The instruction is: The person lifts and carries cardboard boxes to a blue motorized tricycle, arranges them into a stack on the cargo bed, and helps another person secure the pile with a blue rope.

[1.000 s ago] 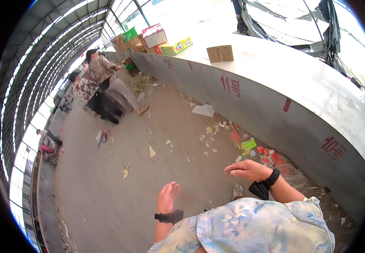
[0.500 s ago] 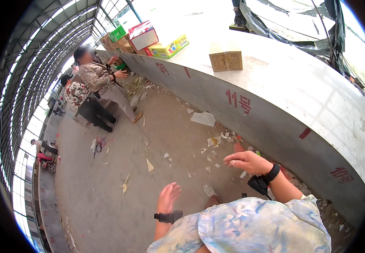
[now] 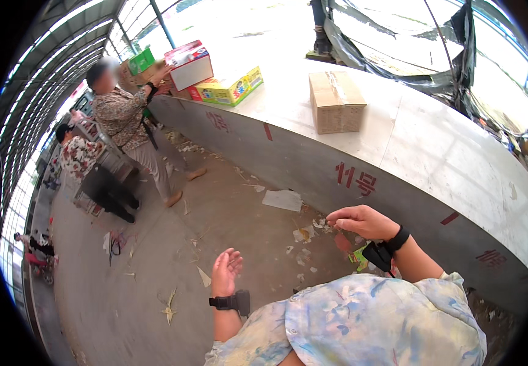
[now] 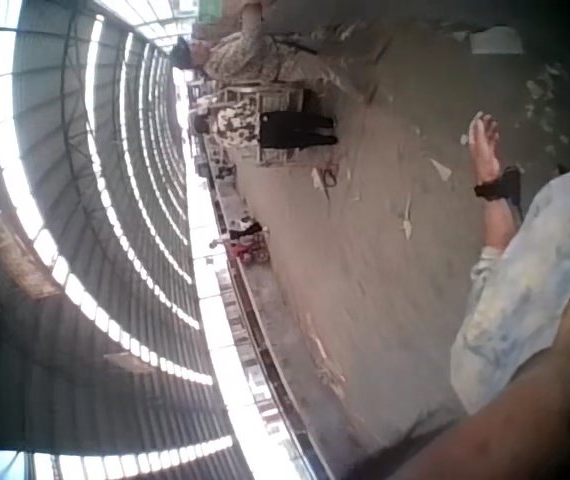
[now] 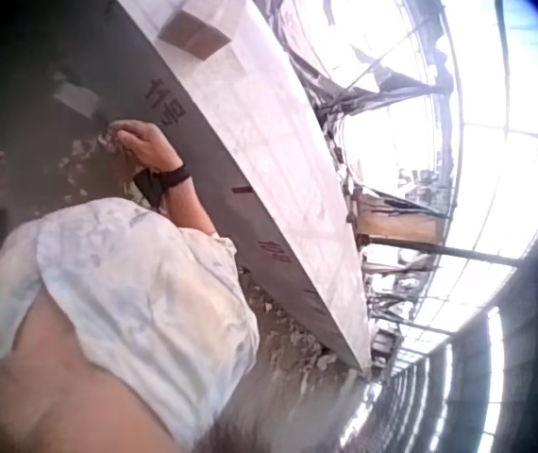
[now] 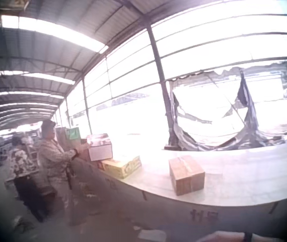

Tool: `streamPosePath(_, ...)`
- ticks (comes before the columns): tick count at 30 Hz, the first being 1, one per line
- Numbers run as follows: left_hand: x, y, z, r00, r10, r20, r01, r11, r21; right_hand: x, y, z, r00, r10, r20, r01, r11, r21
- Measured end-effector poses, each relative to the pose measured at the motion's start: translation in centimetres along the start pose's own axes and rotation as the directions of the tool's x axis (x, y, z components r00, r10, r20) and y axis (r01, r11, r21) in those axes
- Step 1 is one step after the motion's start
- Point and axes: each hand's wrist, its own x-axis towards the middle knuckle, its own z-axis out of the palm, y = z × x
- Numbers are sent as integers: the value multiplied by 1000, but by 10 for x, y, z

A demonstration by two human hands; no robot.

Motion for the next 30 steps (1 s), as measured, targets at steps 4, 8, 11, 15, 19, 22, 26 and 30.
streamPosePath(4, 37, 15, 3, 1000, 9, 26, -8, 999, -37, 35, -11, -11, 1000, -7, -20, 6, 999, -46)
streamPosePath(8, 64, 26, 12, 999, -16, 46, 18, 999, -38, 77, -13, -34, 937, -201, -287, 164, 976, -146)
streamPosePath(11, 85, 41, 23, 999, -6, 40, 7, 1000, -8, 107, -15, -68, 827, -123, -548, 106, 992, -62)
streamPosePath(15, 129, 68, 50, 997, 62, 49, -64, 997, 36, 148, 11, -149, 571, -198, -797, 255, 965, -57)
streamPosePath(19, 183, 92, 107, 989, 98, 114, -109, 990, 94, 180, 34, -239, 456, -160, -875, 263, 964, -39)
streamPosePath(22, 223, 102, 165, 976, 65, 209, -95, 986, 138, 205, 69, -296, 392, -95, -915, 221, 975, -7)
streamPosePath(26, 294, 107, 256, 925, 24, 378, -108, 974, 201, 227, 98, -350, 398, 5, -917, 160, 984, 75)
streamPosePath(30, 366, 75, 323, 858, -7, 514, -134, 962, 237, 244, 111, -368, 561, 113, -820, 132, 966, 223)
